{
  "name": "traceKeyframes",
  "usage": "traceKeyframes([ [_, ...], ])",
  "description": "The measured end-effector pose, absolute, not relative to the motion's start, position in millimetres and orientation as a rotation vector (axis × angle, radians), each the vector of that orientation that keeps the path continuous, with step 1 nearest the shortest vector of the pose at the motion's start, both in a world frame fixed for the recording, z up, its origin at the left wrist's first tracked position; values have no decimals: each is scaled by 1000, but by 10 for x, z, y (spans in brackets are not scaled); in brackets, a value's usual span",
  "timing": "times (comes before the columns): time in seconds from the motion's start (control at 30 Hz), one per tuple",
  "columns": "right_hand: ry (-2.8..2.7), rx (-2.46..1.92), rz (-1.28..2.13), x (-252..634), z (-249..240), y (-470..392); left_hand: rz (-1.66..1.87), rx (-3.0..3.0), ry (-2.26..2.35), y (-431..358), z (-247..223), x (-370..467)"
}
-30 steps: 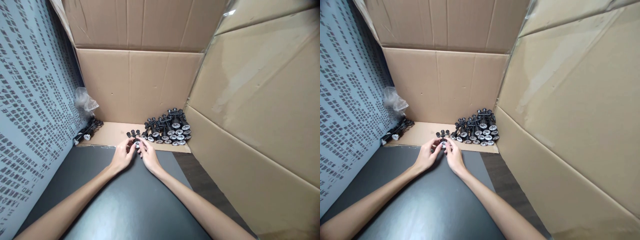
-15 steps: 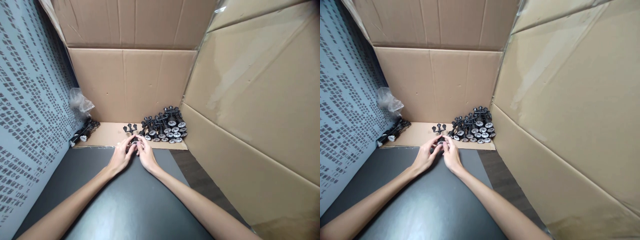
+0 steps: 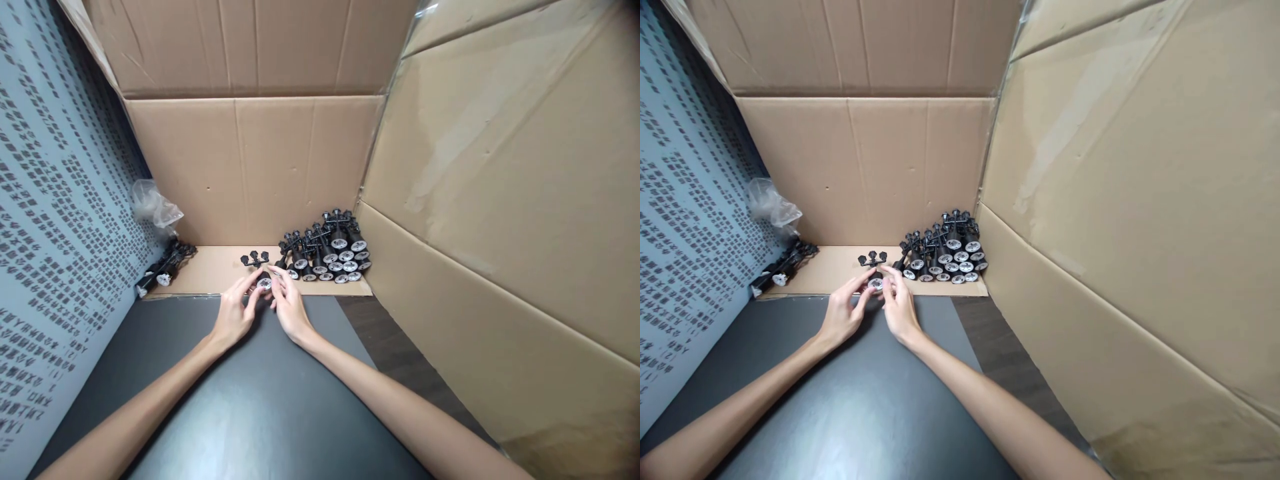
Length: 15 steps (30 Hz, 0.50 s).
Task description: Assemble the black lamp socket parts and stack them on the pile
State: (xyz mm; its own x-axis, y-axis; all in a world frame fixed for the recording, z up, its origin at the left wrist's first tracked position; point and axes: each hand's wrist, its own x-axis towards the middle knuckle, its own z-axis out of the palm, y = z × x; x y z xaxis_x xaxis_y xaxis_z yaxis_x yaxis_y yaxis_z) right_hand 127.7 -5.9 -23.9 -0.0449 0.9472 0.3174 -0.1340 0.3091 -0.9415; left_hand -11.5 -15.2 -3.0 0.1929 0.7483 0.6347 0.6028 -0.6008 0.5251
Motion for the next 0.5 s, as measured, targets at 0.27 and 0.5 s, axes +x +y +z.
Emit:
traceKeyframes([
  [0.27,-1277,-817,1121,1285,-212,-41,1297,2268,1334,-154,-26,-126],
  [0.5,-1246,-843,1086,1283,-273,-2,1230,2213,1305,-174,-1,-122],
])
